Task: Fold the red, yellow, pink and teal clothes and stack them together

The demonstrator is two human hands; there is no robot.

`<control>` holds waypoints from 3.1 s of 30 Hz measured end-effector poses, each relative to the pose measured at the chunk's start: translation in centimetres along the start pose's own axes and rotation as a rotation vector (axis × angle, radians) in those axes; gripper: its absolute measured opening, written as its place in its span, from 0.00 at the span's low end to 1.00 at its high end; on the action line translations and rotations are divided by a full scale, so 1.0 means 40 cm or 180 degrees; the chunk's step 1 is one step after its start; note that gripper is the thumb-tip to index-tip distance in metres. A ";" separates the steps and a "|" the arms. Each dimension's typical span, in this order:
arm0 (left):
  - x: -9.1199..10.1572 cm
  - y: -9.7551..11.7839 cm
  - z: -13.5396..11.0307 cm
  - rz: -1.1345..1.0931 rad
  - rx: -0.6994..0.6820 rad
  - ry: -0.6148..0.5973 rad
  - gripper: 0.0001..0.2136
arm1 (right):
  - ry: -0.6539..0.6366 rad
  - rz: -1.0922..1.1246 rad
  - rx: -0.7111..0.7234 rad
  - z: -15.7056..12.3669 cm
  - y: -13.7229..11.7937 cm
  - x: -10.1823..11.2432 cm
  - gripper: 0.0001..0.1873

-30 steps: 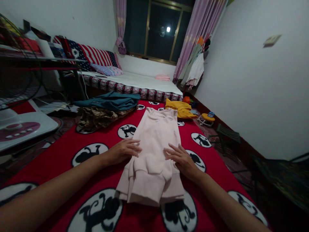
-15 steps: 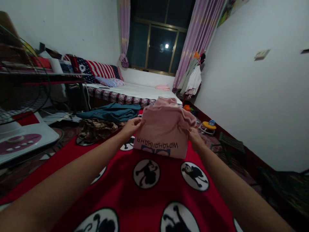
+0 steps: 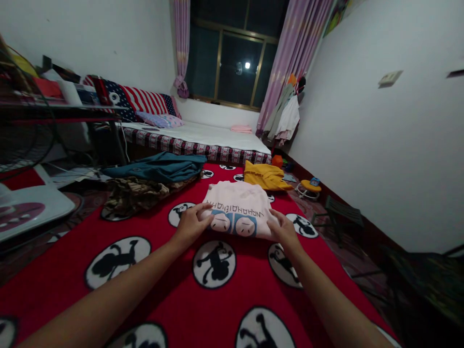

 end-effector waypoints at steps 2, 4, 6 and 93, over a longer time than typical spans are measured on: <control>0.034 0.029 -0.086 0.0128 0.0130 -0.0396 0.17 | -0.0292 0.0022 0.0009 -0.066 0.006 0.026 0.29; 0.060 0.030 -0.166 0.0252 0.0513 -0.1081 0.16 | -0.0616 0.0038 -0.0042 -0.134 0.023 0.039 0.25; 0.079 0.017 -0.203 0.0103 0.0801 -0.1394 0.16 | -0.0802 0.0069 -0.0195 -0.170 0.037 0.043 0.23; -0.164 -0.080 0.221 0.2339 0.0135 0.0066 0.25 | 0.0076 -0.2384 -0.0177 0.251 -0.098 -0.264 0.22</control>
Point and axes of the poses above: each hand's wrist, its own z-axis towards the middle knuckle, its own x-axis out of the back of the hand, y = z × x, the point moved 3 cm from there along z, towards the middle knuckle, and after that the axes turned 10 degrees about -z, right-handed, at the moved point
